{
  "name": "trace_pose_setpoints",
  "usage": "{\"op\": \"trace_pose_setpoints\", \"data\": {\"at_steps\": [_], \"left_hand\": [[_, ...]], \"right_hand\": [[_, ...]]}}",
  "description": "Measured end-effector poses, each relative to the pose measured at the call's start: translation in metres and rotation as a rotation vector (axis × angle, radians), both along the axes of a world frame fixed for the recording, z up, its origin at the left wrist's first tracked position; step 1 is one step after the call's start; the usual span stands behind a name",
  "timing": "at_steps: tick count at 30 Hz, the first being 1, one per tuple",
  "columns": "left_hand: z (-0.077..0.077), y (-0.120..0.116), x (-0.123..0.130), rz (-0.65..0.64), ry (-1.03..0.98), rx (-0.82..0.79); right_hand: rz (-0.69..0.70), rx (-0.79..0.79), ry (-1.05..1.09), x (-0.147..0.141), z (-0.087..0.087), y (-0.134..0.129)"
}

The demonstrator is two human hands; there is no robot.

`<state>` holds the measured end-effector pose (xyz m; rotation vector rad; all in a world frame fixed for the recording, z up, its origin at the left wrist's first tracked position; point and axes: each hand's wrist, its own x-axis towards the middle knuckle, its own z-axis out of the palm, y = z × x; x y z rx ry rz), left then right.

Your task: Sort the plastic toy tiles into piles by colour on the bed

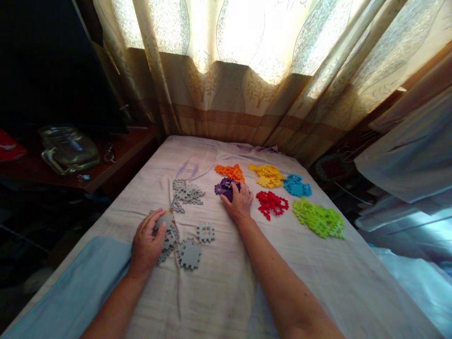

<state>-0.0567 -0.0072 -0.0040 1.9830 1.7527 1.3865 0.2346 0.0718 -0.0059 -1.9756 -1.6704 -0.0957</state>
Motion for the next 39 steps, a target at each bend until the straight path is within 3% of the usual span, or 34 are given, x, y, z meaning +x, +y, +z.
{"op": "trace_pose_setpoints", "data": {"at_steps": [2,5,10,13,17,23,28,34,39], "left_hand": [[0.001,0.000,0.000,0.014,-0.032,-0.021],[0.001,-0.001,-0.002,0.066,-0.114,-0.059],[0.000,0.000,-0.005,0.139,-0.253,-0.128],[-0.002,0.001,-0.006,0.138,-0.277,-0.133],[-0.001,0.001,-0.006,0.113,-0.285,-0.117],[0.004,-0.001,-0.002,0.074,-0.297,-0.129],[0.007,-0.003,0.001,0.014,-0.300,-0.114],[0.001,-0.004,0.003,-0.152,-0.306,-0.077],[0.000,-0.005,0.004,-0.191,-0.160,-0.077]], "right_hand": [[0.045,0.046,-0.029,-0.008,0.006,-0.005],[0.237,0.080,-0.038,-0.031,0.018,-0.013],[0.678,-0.018,-0.059,-0.094,0.034,-0.018],[0.782,-0.097,-0.103,-0.128,0.040,-0.019],[0.793,-0.225,-0.135,-0.148,0.044,-0.019],[0.759,-0.362,-0.018,-0.142,0.051,-0.021],[0.697,-0.360,0.038,-0.131,0.047,-0.033],[0.717,-0.353,0.023,-0.121,0.040,-0.039],[0.667,-0.332,0.198,-0.119,0.035,-0.036]]}}
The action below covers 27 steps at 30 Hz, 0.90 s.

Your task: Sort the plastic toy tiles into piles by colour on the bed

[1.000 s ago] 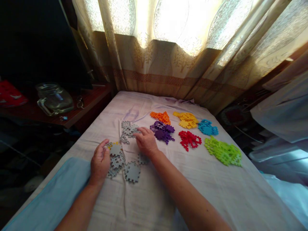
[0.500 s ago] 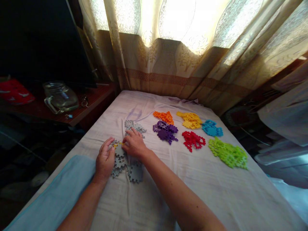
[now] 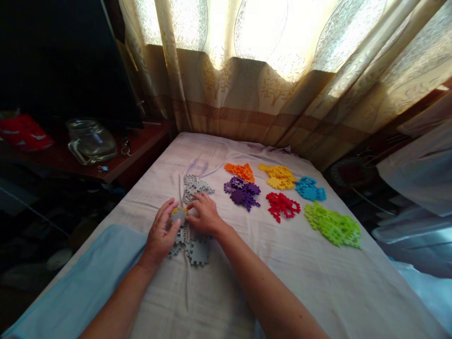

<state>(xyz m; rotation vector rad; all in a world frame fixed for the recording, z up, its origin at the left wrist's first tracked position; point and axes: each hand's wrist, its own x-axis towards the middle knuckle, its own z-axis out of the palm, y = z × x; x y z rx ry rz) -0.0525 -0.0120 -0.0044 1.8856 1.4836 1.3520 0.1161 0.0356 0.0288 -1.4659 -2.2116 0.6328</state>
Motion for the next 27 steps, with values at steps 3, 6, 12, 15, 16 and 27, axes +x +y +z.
{"op": "trace_pose_setpoints", "data": {"at_steps": [3,6,12,15,16,27], "left_hand": [[0.001,-0.001,0.002,0.004,0.118,0.003],[0.000,-0.001,0.004,0.007,0.176,0.013],[-0.001,-0.001,0.004,-0.035,0.207,-0.012],[0.001,-0.001,0.004,-0.062,0.214,-0.013],[0.001,-0.001,0.004,-0.067,0.216,-0.009],[-0.003,0.001,0.004,-0.080,0.263,0.017]], "right_hand": [[-0.065,-0.003,0.137,0.002,-0.004,0.001],[-0.125,0.007,0.257,0.008,-0.006,0.002],[-0.239,-0.071,0.272,0.017,-0.005,-0.002],[-0.173,-0.096,0.268,0.012,-0.004,-0.004],[-0.145,-0.109,0.259,0.010,-0.003,-0.004],[-0.073,-0.121,0.296,0.017,0.000,-0.012]]}}
